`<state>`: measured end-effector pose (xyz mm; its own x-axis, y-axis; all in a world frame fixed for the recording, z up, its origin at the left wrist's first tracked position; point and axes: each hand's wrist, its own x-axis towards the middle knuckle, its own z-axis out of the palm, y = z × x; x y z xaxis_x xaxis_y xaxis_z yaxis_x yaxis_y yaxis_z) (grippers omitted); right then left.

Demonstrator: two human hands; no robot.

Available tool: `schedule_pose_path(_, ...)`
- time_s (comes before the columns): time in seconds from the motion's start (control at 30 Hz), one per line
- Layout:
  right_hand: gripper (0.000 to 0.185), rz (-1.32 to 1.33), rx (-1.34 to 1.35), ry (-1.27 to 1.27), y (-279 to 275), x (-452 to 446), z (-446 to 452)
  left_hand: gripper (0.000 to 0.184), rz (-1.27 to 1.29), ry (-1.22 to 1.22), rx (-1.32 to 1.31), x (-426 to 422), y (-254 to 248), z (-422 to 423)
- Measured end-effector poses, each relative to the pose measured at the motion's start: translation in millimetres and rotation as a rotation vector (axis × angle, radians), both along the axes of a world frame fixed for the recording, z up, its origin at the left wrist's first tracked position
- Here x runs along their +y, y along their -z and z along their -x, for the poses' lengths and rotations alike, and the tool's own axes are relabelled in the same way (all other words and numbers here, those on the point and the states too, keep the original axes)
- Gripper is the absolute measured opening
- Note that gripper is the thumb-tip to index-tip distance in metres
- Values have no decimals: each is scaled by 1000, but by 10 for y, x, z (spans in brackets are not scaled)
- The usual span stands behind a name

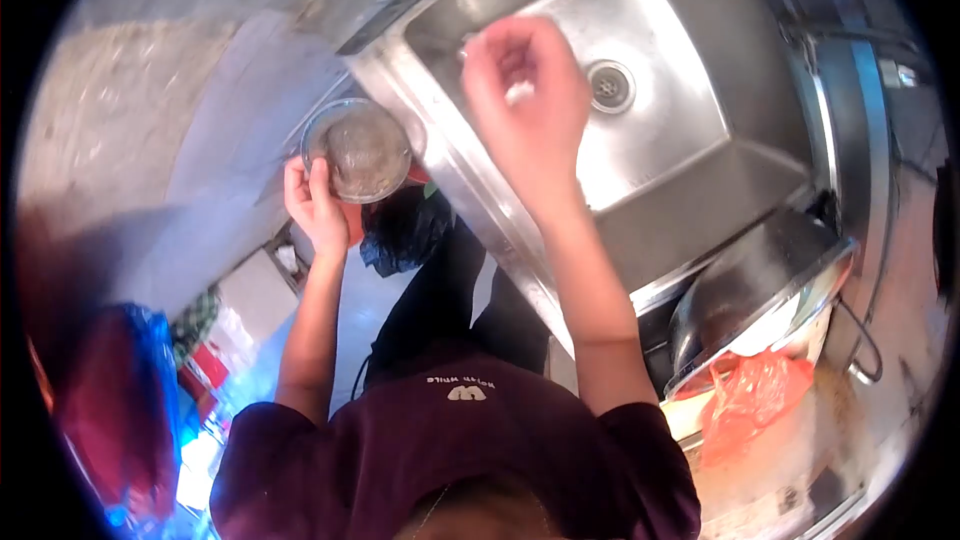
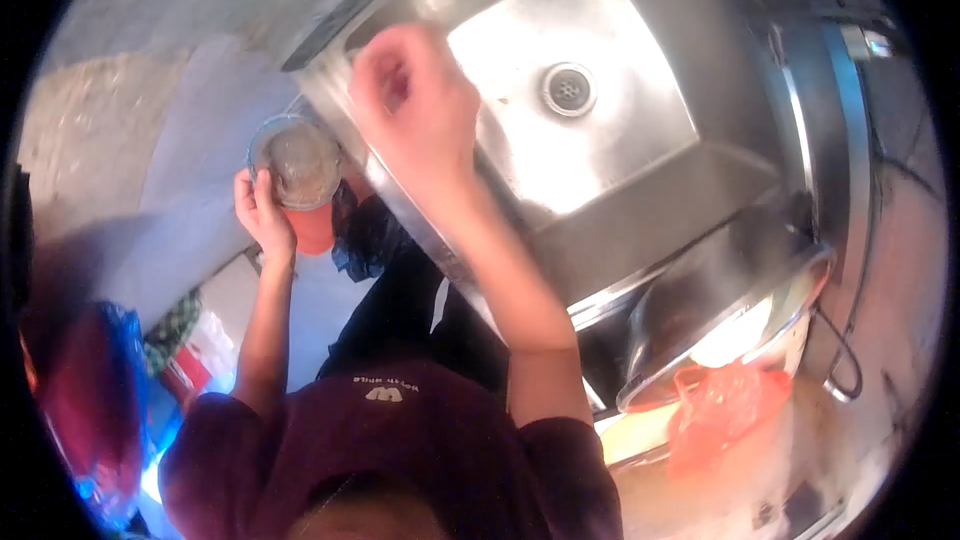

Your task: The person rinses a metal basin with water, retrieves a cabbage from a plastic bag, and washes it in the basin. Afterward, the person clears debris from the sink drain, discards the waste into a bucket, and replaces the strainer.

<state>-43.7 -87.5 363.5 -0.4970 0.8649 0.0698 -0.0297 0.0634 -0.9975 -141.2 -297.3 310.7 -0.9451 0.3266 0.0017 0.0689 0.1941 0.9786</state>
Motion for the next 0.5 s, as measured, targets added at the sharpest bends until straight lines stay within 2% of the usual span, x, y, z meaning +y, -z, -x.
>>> schedule_pose_path(0.07, 12, -267, 131, -57, -165, -325, -15, 6, 167, -89, 0, -501, 86, 16)
schedule_pose_path(0.13, 18, -335, 204, -184, -195, -639, -3, 10, 225, -122, -48, -960, 232, -9)
schedule_pose_path(0.17, 20, -500, 210, -158, -62, -820, 75, 11, 244, -156, -86, -1157, 305, -37)
schedule_pose_path(0.2, 18, -554, 49, -273, 26, -954, 123, 12, 263, -184, -131, -1330, 377, -70)
schedule_pose_path(0.27, 15, -572, -261, -380, 489, -1237, 226, 13, 302, -231, -106, -1575, 524, -93)
schedule_pose_path(0.33, 13, -514, -219, -317, 434, -1197, 147, 15, 276, -293, -89, -1520, 491, -104)
schedule_pose_path(0.37, 13, -485, -199, -289, 404, -1167, 111, 17, 216, -262, -66, -1444, 437, -92)
schedule_pose_path(0.4, 11, -481, -227, -271, 336, -1099, 29, 17, 274, -197, 4, -1355, 315, -82)
schedule_pose_path(0.47, 8, -484, -278, -211, 190, -836, -183, 16, 219, -198, -31, -1016, 87, -35)
schedule_pose_path(0.5, 10, -437, -304, -147, 230, -750, -306, 14, 152, -130, 61, -809, 20, 20)
